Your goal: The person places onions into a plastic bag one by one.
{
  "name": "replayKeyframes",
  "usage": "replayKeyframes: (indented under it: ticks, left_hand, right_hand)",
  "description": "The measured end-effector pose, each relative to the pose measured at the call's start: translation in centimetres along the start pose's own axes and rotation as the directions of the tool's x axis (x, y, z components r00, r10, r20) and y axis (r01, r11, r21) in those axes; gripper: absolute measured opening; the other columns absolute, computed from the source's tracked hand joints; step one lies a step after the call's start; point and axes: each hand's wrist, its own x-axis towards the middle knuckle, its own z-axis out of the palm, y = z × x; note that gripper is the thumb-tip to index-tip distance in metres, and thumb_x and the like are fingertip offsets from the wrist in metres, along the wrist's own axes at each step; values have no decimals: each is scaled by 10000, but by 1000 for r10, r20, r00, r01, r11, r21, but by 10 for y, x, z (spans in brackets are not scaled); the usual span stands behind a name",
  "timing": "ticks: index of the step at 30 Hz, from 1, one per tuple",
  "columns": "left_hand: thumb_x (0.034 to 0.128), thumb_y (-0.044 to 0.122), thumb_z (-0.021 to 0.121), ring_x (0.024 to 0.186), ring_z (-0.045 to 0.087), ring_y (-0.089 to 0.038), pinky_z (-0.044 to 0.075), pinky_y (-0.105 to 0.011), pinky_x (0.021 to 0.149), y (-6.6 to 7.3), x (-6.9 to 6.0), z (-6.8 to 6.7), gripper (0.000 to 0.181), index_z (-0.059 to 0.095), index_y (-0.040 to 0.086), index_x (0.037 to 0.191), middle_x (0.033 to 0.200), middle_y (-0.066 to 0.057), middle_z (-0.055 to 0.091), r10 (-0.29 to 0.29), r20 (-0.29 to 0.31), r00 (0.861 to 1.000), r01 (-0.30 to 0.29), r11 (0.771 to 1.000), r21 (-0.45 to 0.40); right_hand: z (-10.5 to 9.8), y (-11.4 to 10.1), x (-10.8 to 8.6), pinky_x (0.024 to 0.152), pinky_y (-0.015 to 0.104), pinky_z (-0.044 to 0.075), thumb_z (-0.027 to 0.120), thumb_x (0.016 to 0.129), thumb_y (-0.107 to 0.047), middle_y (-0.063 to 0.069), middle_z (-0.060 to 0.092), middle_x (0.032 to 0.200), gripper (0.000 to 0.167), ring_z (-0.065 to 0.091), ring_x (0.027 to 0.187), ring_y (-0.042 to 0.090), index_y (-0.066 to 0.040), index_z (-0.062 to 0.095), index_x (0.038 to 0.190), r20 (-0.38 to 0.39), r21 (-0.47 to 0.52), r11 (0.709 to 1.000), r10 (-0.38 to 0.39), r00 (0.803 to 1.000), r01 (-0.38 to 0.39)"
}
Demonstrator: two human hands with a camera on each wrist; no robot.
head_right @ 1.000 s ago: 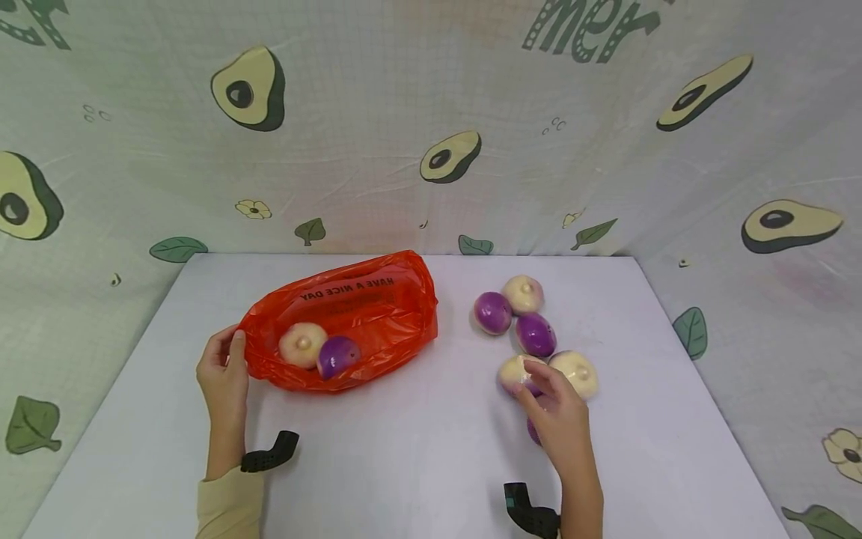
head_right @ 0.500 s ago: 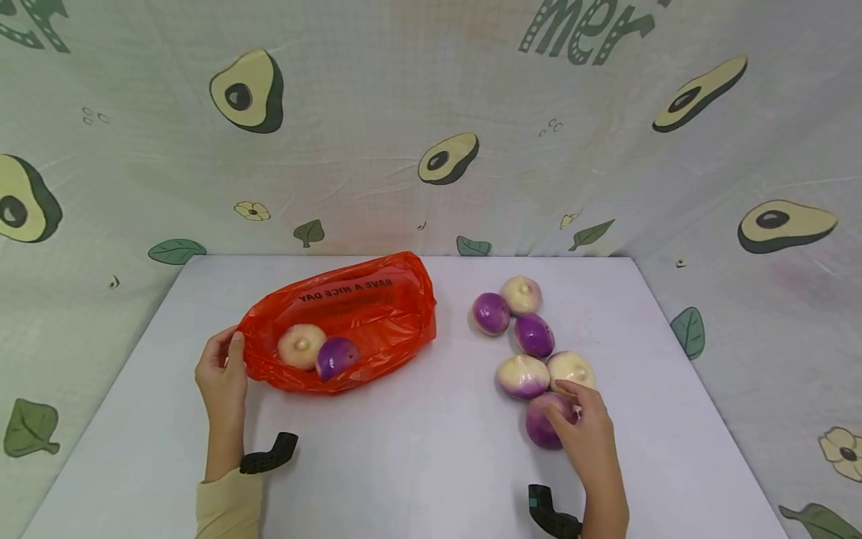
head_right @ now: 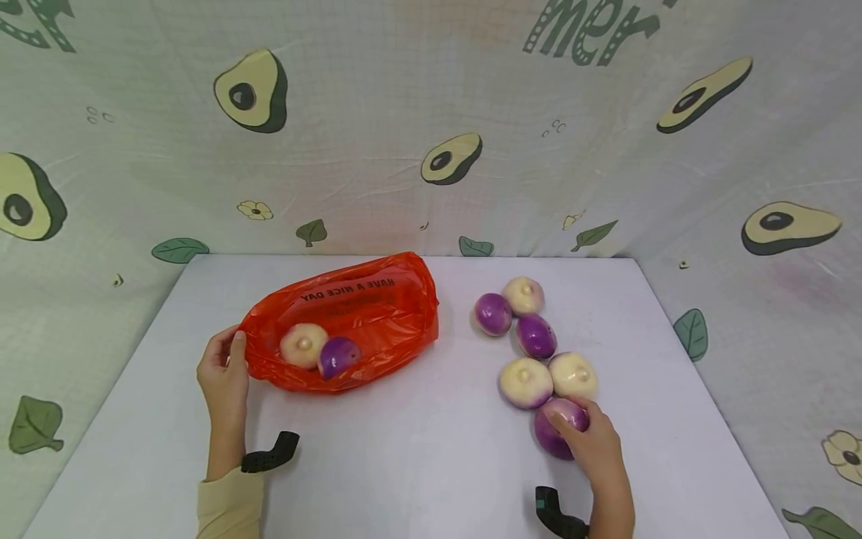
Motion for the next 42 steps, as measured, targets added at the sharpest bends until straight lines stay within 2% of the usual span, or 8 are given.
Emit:
replayKeyframes:
  ticks: [7, 14, 23, 30, 42]
  left_hand:
    - [946, 409, 470, 989, 489, -5, 447, -95, 866, -1, 0, 1, 398, 581, 142, 1220, 1211, -5, 600, -5, -2, 1000, 5, 1000, 6]
    - [950, 390, 472, 981, 487, -1, 434, -60, 834, 0, 0, 0, 386, 581, 132, 1216, 1205, -19, 601, 2, -3, 1000, -2, 1000, -1]
    - [951, 379, 476, 971, 491, 7, 434, -54, 828, -1, 0, 1, 386, 586, 116, 1211, 1197, -32, 607, 21, -7, 1000, -21, 1000, -4]
    - [949, 394, 474, 983, 493, 3, 439, -69, 848, -1, 0, 1, 394, 583, 127, 1217, 1200, -17, 604, 21, -2, 1000, -21, 1000, -2]
    - [949, 393, 472, 990, 491, 2, 441, -81, 861, -1, 0, 1, 390, 582, 134, 1219, 1205, -9, 601, 15, 1, 1000, -15, 1000, 0]
  right_hand:
    - [0, -1, 0, 1033, 638, 262, 491, 895, -548, 348, 162, 1459, 849, 175, 1323, 525, 29, 179, 1434, 5, -4, 1000, 3, 1000, -3]
    - [3, -5, 0, 1005, 649, 296, 526, 889, -517, 345, 202, 1440, 798, 217, 1300, 533, 6, 230, 1413, 18, -18, 1000, -12, 1000, 12]
    - [13, -14, -1, 1013, 625, 301, 589, 888, -389, 345, 311, 1388, 658, 296, 1276, 512, 30, 342, 1331, 0, -29, 994, -106, 994, 106]
    - [23, -23, -2, 1034, 610, 282, 614, 880, -336, 348, 350, 1373, 627, 306, 1281, 505, 60, 383, 1308, -11, -21, 983, -182, 983, 182]
    - [35, -35, 0, 1032, 604, 302, 616, 887, -290, 328, 351, 1377, 595, 317, 1281, 497, 56, 387, 1314, -8, 23, 977, -211, 977, 211]
